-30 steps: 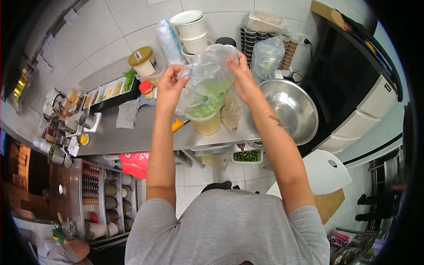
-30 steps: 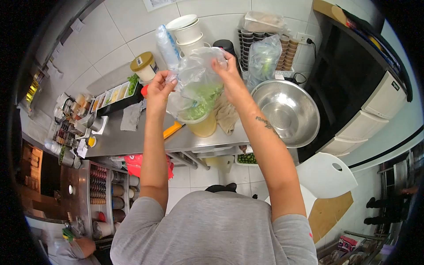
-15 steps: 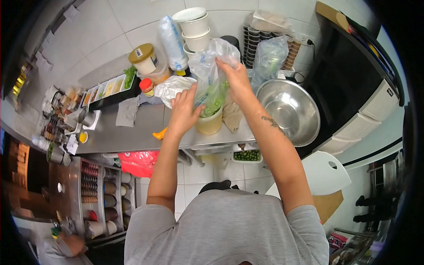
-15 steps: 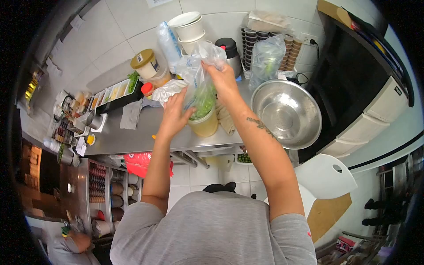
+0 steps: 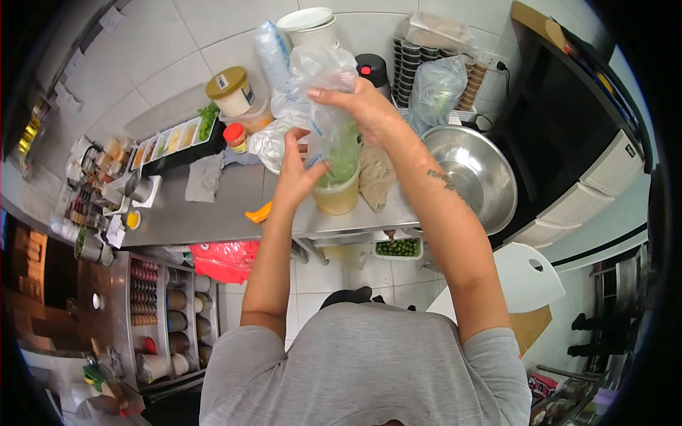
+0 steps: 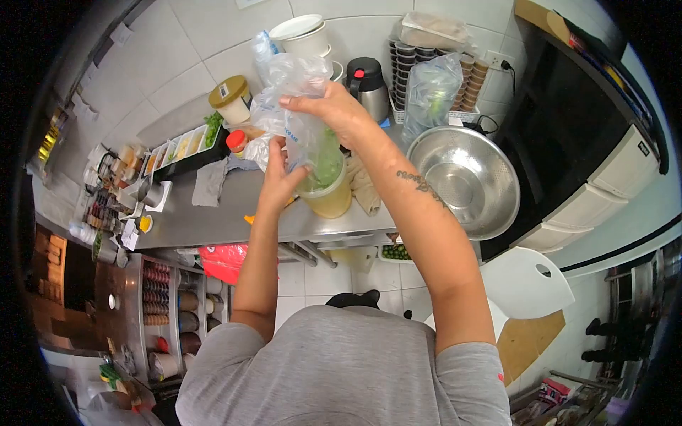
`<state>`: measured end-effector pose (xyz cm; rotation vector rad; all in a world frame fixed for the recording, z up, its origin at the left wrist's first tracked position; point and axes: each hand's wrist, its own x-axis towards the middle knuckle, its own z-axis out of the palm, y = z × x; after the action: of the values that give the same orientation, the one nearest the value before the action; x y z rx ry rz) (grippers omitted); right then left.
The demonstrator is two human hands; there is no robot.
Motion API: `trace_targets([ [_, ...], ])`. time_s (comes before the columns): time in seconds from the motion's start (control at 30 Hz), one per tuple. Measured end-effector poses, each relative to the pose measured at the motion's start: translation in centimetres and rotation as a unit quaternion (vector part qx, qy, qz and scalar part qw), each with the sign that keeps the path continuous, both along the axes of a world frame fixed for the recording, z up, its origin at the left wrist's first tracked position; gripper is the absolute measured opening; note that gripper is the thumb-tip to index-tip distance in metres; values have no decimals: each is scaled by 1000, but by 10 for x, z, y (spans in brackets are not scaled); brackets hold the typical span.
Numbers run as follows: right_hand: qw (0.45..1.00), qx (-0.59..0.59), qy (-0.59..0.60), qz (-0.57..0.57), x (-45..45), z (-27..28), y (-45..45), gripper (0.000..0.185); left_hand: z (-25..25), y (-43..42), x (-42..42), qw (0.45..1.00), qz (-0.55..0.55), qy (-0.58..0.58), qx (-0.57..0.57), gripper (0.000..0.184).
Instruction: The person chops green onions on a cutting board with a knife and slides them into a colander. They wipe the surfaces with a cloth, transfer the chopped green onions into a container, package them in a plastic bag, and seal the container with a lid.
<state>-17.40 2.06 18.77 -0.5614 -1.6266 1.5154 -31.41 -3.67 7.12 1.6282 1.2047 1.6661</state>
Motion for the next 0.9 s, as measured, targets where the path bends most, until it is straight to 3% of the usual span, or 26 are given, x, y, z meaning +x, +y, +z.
trace_targets([
  [0.07,997,48,-24,54,3,1,2,57,6,-2,3,1000,-6,-28,2,65],
  [0.17,997,72,-2,-21,17,-26,19,67,-3,3,-2,997,-23,-67,-7,65],
  [0.27,999,-5,40,-37,34,-65,29,73,-2,2,-5,989,-61,-137,-2,64],
  [0.3,998,5,26,-49,34,-68,24,53,2,-1,-5,989,-68,-128,2,64],
  [0.4,998,-16,42,-48,31,-67,25,26,0,-2,-6,994,-68,-88,-3,65],
  [0.5,994,-13,56,-91,28,-59,19,11,1,-1,-9,995,-64,-73,2,69],
  [0.63,980,-58,186,-50,23,-60,14,13,20,-10,5,982,-70,-167,48,74],
  [0.83,972,-49,227,-38,6,-61,9,11,3,12,-6,999,-38,-26,15,62],
  [0.9,971,-52,233,-25,5,-62,13,15,10,14,-14,994,-39,-54,-83,51],
])
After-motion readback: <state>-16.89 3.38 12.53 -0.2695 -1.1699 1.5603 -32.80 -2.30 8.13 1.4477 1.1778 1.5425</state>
